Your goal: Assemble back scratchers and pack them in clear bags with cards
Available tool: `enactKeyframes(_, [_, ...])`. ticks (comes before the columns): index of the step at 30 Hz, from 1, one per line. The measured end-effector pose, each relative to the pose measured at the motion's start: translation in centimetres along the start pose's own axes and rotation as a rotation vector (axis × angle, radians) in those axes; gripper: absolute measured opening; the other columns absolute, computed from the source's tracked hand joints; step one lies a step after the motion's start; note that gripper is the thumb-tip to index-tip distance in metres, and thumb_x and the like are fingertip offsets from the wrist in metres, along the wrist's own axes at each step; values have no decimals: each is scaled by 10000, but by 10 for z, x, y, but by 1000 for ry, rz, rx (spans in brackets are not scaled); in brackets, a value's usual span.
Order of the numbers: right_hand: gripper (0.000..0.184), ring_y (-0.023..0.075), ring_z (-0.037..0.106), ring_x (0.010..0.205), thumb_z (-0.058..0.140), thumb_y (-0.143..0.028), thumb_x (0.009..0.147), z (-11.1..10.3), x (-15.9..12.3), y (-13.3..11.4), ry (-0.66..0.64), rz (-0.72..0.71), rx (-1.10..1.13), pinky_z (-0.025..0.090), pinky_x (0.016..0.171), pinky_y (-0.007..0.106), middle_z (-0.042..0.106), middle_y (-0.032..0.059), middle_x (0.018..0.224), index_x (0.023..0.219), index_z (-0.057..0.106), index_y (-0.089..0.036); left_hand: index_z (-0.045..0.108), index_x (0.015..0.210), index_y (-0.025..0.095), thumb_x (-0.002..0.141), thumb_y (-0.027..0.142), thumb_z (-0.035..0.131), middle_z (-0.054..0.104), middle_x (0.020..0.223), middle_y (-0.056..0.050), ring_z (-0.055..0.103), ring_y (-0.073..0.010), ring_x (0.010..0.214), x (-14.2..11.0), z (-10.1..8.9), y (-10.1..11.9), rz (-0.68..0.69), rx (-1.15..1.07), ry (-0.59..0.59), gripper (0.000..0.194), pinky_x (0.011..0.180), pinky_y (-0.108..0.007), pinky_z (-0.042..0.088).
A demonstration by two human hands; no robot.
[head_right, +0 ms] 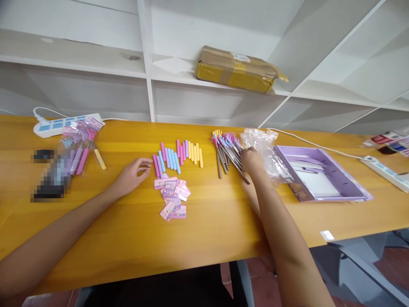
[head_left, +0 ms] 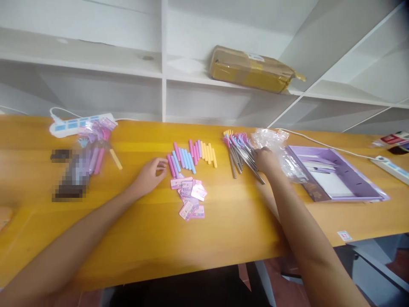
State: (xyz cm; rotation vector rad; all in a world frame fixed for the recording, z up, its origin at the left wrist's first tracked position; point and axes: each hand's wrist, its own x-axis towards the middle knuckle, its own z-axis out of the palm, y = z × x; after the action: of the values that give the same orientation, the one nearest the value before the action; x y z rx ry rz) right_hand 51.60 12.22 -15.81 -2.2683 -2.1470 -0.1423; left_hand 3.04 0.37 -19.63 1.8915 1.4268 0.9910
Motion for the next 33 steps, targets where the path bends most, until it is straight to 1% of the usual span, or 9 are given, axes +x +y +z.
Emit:
enactKeyframes(4, [487,316,697,1034,365,-305,1085,-1,-12,-2,65,56,3,517,917,410,648,281,1277,1265,742,-55,619,945,214,934,290,566,691,1083,-68,736,-219,973,9,-14,-4,-44,67,104,94,944,-409,622])
enactKeyframes(9, [419,287,692,985,451,-323,1048,-18,-48,-25,268,-131,181,531,938,416,685,193,1241,1267,756,-138,642,920,213,868,192,604,663,1074,-75,681,-257,1003,20,-67,-8,-81,252,229,68,1020,-458,547])
enactKeyframes(14, [308,233,700,880,480,-292,1051,-31,-95,-77,345,-382,407,526,820,357,745,123,1100,1065,771,-193,695,1088,176,1003,230,537,652,1258,-114,560,-315,1299,23,-129,-5,-104,724,382,188,1191,-488,418])
enactKeyframes(18, [254,200,688,789,496,-244,1037,-17,-112,-108,402,-524,492,503,738,328,752,89,990,986,741,-203,578,1309,11,1055,359,552,582,1411,-208,456,-423,1402,15,-153,-8,-227,954,301,432,1206,-613,360])
enactKeyframes(20, [228,193,684,766,509,-221,1019,-7,-114,-112,386,-576,515,501,729,318,755,82,962,955,727,-200,539,1327,-7,1038,391,593,615,1366,-204,485,-429,1391,11,-157,-15,-265,995,223,495,1199,-605,370])
enactKeyframes(23, [214,192,690,782,513,-199,1008,3,-111,-110,351,-623,561,509,736,310,754,81,952,929,711,-195,529,1344,54,1028,338,599,693,1221,-148,554,-414,1347,12,-164,-24,-338,997,270,431,1149,-542,430])
enactKeyframes(27, [213,179,640,712,506,-200,1017,3,-112,-108,405,-614,665,496,696,317,729,77,911,931,700,-194,471,1469,103,987,317,637,734,1142,-152,654,-405,1189,22,-170,-7,-409,874,299,553,1003,-494,520])
enactKeyframes(31, [176,181,604,719,505,-239,1048,-5,-125,-121,402,-581,887,501,682,325,664,62,887,1057,679,-211,553,1461,169,943,327,667,743,1052,-59,689,-285,953,20,-141,49,-314,636,82,554,890,-423,541])
enactKeyframes(33, [211,168,606,734,541,-304,1060,-7,-136,-132,293,-605,1053,526,676,318,643,62,978,1235,626,-223,619,1390,218,918,310,655,728,950,-19,670,-224,810,9,-105,80,-203,415,-195,482,769,-336,515])
